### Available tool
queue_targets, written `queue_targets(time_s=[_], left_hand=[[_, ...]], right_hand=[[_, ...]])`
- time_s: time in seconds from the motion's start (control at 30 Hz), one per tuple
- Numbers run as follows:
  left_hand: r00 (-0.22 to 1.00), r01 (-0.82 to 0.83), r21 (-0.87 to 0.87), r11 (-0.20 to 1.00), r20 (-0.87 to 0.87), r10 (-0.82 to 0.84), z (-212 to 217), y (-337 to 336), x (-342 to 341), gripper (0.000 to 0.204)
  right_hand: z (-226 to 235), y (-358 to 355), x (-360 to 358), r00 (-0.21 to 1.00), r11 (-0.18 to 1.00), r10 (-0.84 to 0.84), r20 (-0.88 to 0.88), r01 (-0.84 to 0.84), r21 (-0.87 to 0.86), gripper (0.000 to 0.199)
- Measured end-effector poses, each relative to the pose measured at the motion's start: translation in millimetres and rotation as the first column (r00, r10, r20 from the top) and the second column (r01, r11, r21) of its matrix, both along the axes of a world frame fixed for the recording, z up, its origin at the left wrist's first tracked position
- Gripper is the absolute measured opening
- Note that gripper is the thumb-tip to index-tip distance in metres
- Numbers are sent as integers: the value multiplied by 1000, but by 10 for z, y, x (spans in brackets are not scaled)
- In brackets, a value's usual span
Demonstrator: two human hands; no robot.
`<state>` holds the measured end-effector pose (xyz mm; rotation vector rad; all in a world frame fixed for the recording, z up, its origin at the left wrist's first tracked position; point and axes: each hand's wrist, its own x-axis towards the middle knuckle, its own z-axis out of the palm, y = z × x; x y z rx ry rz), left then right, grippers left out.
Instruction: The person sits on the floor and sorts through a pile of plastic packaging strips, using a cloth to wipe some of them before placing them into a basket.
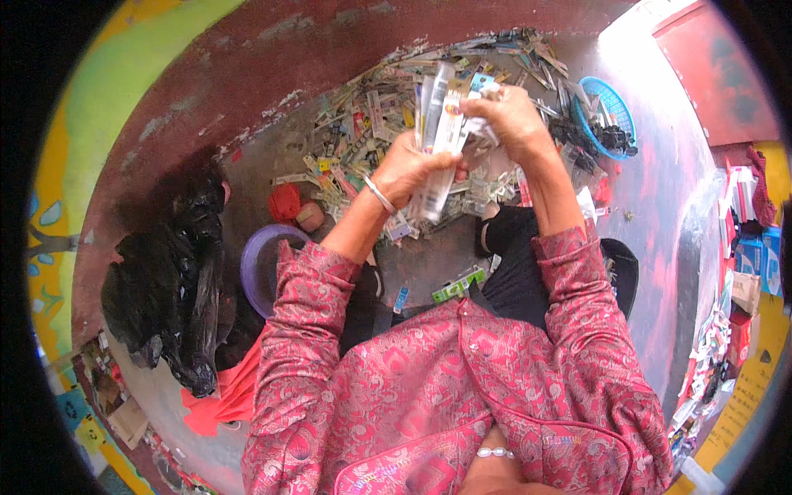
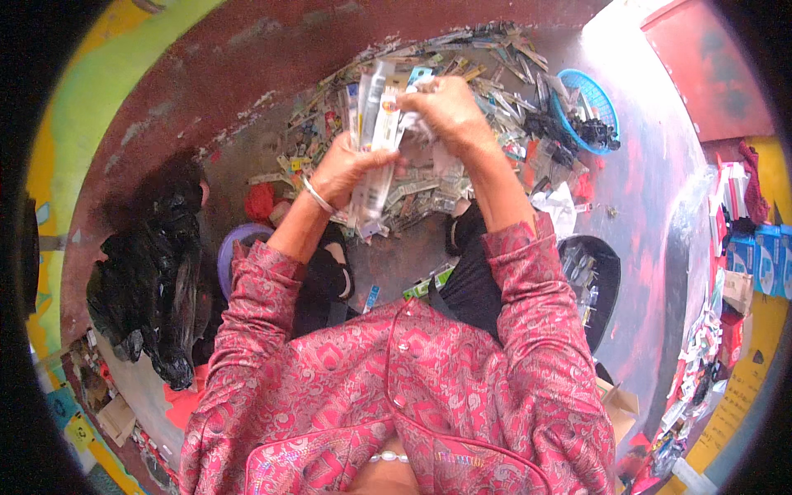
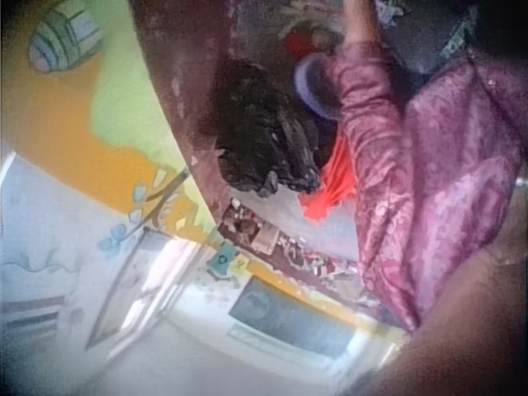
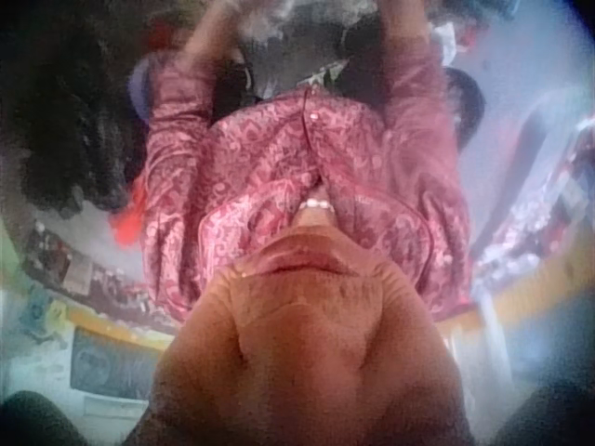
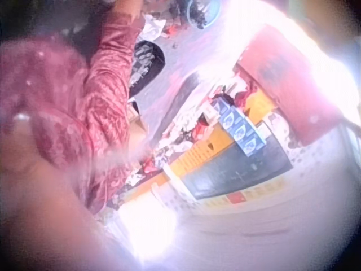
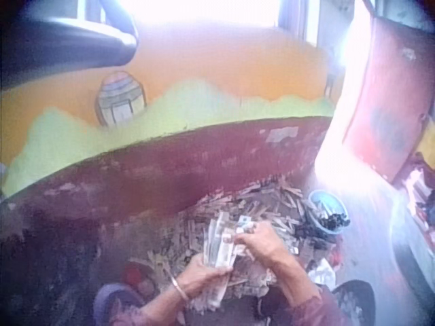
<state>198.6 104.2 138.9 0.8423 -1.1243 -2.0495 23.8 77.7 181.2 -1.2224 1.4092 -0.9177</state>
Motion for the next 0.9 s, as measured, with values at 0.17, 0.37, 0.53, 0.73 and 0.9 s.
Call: queue_targets(time_s=[0.17, 0.37, 0.53, 0.73, 0.9], left_hand=[[970, 50, 252, 966, -244, 14, 106, -21, 80, 30], [978, 16, 352, 936, -202, 60, -9, -71, 87, 27], [964, 202, 353, 914, -237, -121, 49, -13, 38, 49], [971, 193, 178, 965, -174, -162, 3, -14, 84, 49], [987, 11, 245, 969, -158, 28, 73, 14, 82, 28]], right_hand=[[30, -18, -155, 981, 994, 0, 194, -20, 105, 16], [175, 54, -86, 947, 991, 46, 318, -82, 104, 22], [-67, 42, 70, 989, 990, 94, -116, -105, -94, 24], [-162, 18, 90, 957, 986, 37, -286, -82, -144, 37], [-55, -80, -62, 970, 957, -228, -85, 207, -205, 30]])
